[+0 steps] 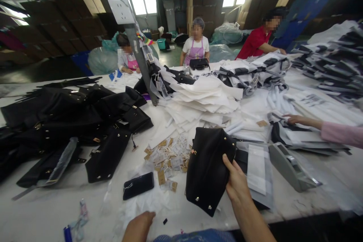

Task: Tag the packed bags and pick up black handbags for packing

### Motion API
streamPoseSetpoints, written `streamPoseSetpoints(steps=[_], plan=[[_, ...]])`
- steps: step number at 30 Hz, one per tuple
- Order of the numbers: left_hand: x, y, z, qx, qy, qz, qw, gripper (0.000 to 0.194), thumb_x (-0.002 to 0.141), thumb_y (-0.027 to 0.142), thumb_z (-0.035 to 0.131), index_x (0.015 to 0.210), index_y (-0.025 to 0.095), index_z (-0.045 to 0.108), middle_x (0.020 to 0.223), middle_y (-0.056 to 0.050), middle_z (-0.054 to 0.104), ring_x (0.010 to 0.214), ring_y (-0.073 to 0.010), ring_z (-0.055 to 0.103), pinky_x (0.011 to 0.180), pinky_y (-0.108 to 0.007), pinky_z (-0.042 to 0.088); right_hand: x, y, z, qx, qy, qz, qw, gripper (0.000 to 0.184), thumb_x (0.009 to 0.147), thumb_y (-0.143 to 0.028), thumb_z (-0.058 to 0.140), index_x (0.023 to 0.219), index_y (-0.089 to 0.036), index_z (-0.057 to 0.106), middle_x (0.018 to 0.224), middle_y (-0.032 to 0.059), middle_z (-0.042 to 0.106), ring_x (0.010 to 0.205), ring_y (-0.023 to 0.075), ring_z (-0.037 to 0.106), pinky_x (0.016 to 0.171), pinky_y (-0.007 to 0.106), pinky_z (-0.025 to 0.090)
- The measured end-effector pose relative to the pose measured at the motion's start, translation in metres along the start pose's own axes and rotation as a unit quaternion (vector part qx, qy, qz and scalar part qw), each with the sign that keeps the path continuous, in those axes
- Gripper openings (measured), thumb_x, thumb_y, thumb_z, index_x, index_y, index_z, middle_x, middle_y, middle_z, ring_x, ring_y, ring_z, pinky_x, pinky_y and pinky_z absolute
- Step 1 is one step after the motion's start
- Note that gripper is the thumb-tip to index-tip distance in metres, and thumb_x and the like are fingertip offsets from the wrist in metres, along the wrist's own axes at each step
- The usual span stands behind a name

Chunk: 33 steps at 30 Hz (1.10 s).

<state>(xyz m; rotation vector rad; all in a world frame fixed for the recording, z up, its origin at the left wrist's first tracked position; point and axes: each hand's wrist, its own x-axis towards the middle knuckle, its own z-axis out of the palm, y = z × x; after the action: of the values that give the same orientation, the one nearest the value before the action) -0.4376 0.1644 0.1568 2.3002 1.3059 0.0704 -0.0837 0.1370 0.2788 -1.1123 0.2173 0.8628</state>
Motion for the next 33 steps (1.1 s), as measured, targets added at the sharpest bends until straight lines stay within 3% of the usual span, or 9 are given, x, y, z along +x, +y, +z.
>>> streamPoseSetpoints(steps=[3, 5, 7, 9, 17, 24, 27, 30, 33], plan=[[0.023, 0.068, -0.048, -0.114, 0.088, 0.118, 0.983, 0.017, 0.088, 0.026, 0.054, 0.098, 0.023, 0.068, 0.095, -0.004, 0.072, 0.085, -0.0181, 0.069, 0.076, -0.024, 0.055, 0.001, 0.003, 0.004, 0.021, -0.003, -0.01, 1.0, 0.048, 0.058, -0.027, 0.086, 0.102, -0.021, 0.07, 0.088, 0.0003, 0.077, 0.081, 0.0161, 0.071, 0.073, 0.021, 0.06], [0.036, 0.11, -0.071, -0.164, 0.127, 0.205, 0.957, 0.012, 0.09, 0.025, 0.054, 0.093, 0.022, 0.065, 0.09, -0.003, 0.07, 0.083, -0.0145, 0.066, 0.074, -0.021, 0.054, 0.0, 0.004, 0.007, 0.033, -0.004, -0.016, 0.999, 0.048, 0.058, -0.028, 0.085, 0.104, -0.022, 0.069, 0.092, -0.0003, 0.077, 0.086, 0.0167, 0.07, 0.079, 0.023, 0.059], [0.046, 0.139, -0.081, -0.169, 0.173, 0.243, 0.939, 0.011, 0.089, 0.024, 0.057, 0.097, 0.022, 0.064, 0.092, -0.004, 0.068, 0.087, -0.0155, 0.064, 0.078, -0.024, 0.053, -0.001, 0.003, 0.011, 0.042, -0.01, -0.019, 0.999, 0.049, 0.059, -0.029, 0.085, 0.104, -0.023, 0.069, 0.095, -0.0002, 0.076, 0.091, 0.0181, 0.07, 0.084, 0.026, 0.058], [0.055, 0.153, -0.082, -0.152, 0.205, 0.245, 0.936, 0.013, 0.088, 0.025, 0.059, 0.099, 0.021, 0.063, 0.092, -0.005, 0.066, 0.088, -0.0171, 0.063, 0.076, -0.026, 0.053, -0.003, 0.001, 0.015, 0.052, -0.021, -0.018, 0.998, 0.048, 0.059, -0.029, 0.085, 0.104, -0.023, 0.069, 0.097, 0.0004, 0.076, 0.094, 0.0199, 0.069, 0.087, 0.029, 0.057], [0.073, 0.153, -0.084, -0.08, 0.202, 0.266, 0.939, 0.005, 0.088, 0.02, 0.057, 0.087, 0.02, 0.062, 0.082, -0.003, 0.064, 0.077, -0.0174, 0.061, 0.066, -0.027, 0.049, -0.005, -0.003, 0.023, 0.066, -0.027, -0.015, 0.997, 0.042, 0.063, -0.03, 0.083, 0.101, -0.02, 0.069, 0.095, 0.0023, 0.076, 0.095, 0.0212, 0.069, 0.088, 0.031, 0.056], [0.064, 0.16, -0.073, -0.107, 0.169, 0.282, 0.938, 0.006, 0.088, 0.018, 0.056, 0.083, 0.019, 0.06, 0.08, -0.003, 0.063, 0.075, -0.0172, 0.06, 0.065, -0.027, 0.046, 0.0, 0.0, 0.026, 0.088, -0.026, -0.02, 0.996, 0.046, 0.063, -0.029, 0.082, 0.105, -0.02, 0.067, 0.097, 0.0021, 0.076, 0.101, 0.0227, 0.067, 0.091, 0.034, 0.056], [0.056, 0.151, -0.054, -0.13, 0.113, 0.305, 0.937, 0.008, 0.088, 0.021, 0.056, 0.082, 0.02, 0.06, 0.08, -0.002, 0.064, 0.076, -0.016, 0.061, 0.067, -0.024, 0.047, 0.003, -0.003, 0.025, 0.097, -0.025, -0.026, 0.995, 0.046, 0.064, -0.03, 0.082, 0.106, -0.021, 0.067, 0.098, 0.002, 0.076, 0.102, 0.0223, 0.066, 0.092, 0.034, 0.055], [0.052, 0.123, -0.022, -0.104, 0.045, 0.213, 0.971, 0.01, 0.088, 0.02, 0.056, 0.082, 0.021, 0.063, 0.083, -0.002, 0.065, 0.08, -0.0157, 0.063, 0.071, -0.023, 0.047, 0.006, -0.006, 0.023, 0.103, -0.027, -0.033, 0.994, 0.044, 0.065, -0.029, 0.081, 0.106, -0.022, 0.067, 0.097, 0.0008, 0.076, 0.101, 0.0216, 0.066, 0.094, 0.035, 0.054], [0.052, 0.088, 0.02, -0.012, -0.086, 0.115, 0.99, 0.014, 0.086, 0.017, 0.055, 0.08, 0.022, 0.066, 0.088, -0.002, 0.066, 0.087, -0.0187, 0.064, 0.076, -0.026, 0.048, 0.009, -0.007, 0.021, 0.1, -0.022, -0.033, 0.994, 0.044, 0.066, -0.03, 0.081, 0.106, -0.022, 0.066, 0.096, 0.0004, 0.076, 0.101, 0.0214, 0.067, 0.094, 0.036, 0.053]])
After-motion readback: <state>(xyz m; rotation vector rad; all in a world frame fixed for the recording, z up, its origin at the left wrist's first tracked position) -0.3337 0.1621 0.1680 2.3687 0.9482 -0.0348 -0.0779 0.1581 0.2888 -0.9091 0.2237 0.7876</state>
